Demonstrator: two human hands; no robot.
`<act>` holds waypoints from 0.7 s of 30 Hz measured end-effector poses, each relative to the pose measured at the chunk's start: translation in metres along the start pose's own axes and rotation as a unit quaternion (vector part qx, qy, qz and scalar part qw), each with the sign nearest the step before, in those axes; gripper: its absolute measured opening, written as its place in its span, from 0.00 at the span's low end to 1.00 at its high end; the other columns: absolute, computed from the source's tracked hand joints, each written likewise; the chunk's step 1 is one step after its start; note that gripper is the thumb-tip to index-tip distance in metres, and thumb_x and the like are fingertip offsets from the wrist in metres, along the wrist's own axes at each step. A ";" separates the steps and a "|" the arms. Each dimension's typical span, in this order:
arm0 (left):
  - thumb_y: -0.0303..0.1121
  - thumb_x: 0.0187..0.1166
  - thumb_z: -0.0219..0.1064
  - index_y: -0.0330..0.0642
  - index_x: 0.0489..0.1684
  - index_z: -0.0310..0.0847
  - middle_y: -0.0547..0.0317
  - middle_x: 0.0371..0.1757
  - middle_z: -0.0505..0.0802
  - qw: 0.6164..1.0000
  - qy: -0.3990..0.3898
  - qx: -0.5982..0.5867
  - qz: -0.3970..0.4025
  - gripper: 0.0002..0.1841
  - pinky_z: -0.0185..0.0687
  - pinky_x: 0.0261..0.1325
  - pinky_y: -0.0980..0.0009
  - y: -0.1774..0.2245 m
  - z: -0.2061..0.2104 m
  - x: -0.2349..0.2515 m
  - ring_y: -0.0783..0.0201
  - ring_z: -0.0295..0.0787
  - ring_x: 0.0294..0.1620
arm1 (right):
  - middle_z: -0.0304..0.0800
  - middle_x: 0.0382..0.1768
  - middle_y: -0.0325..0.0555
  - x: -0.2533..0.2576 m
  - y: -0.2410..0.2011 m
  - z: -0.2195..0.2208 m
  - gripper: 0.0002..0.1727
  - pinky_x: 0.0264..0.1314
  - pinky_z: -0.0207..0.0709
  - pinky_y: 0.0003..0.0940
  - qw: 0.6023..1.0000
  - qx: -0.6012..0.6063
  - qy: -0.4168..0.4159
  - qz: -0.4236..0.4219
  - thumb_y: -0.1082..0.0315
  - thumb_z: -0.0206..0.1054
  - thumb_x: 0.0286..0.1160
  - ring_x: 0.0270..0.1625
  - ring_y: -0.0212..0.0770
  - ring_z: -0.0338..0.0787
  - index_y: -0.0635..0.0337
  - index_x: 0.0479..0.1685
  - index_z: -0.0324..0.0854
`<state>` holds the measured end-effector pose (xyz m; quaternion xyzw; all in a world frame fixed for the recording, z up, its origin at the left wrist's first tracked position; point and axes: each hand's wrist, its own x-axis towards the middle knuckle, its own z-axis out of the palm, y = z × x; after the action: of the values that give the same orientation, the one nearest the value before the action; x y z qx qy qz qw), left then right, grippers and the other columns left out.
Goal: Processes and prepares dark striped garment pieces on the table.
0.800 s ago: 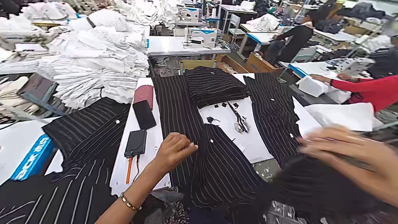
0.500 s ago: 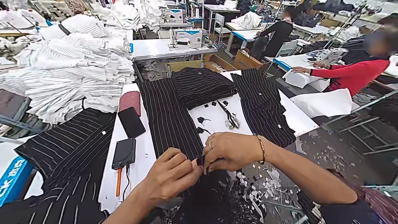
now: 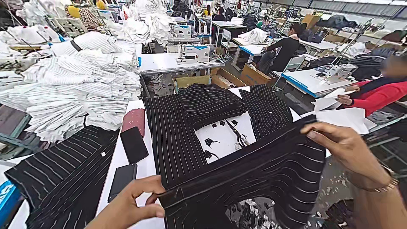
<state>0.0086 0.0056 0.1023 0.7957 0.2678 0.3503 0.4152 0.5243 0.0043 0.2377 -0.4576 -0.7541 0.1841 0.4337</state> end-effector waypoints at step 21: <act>0.35 0.88 0.62 0.38 0.70 0.84 0.38 0.76 0.83 0.915 0.084 0.298 -0.257 0.18 0.72 0.76 0.38 -0.160 0.000 0.194 0.39 0.80 0.77 | 0.81 0.74 0.66 0.163 0.276 0.166 0.20 0.83 0.66 0.59 0.948 -0.172 -0.002 0.268 0.74 0.56 0.86 0.78 0.62 0.78 0.67 0.73 0.79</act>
<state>0.1057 0.2267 0.0321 0.7538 0.5892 0.2013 0.2101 0.5010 0.3043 0.0384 -0.7102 -0.6247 0.1617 0.2815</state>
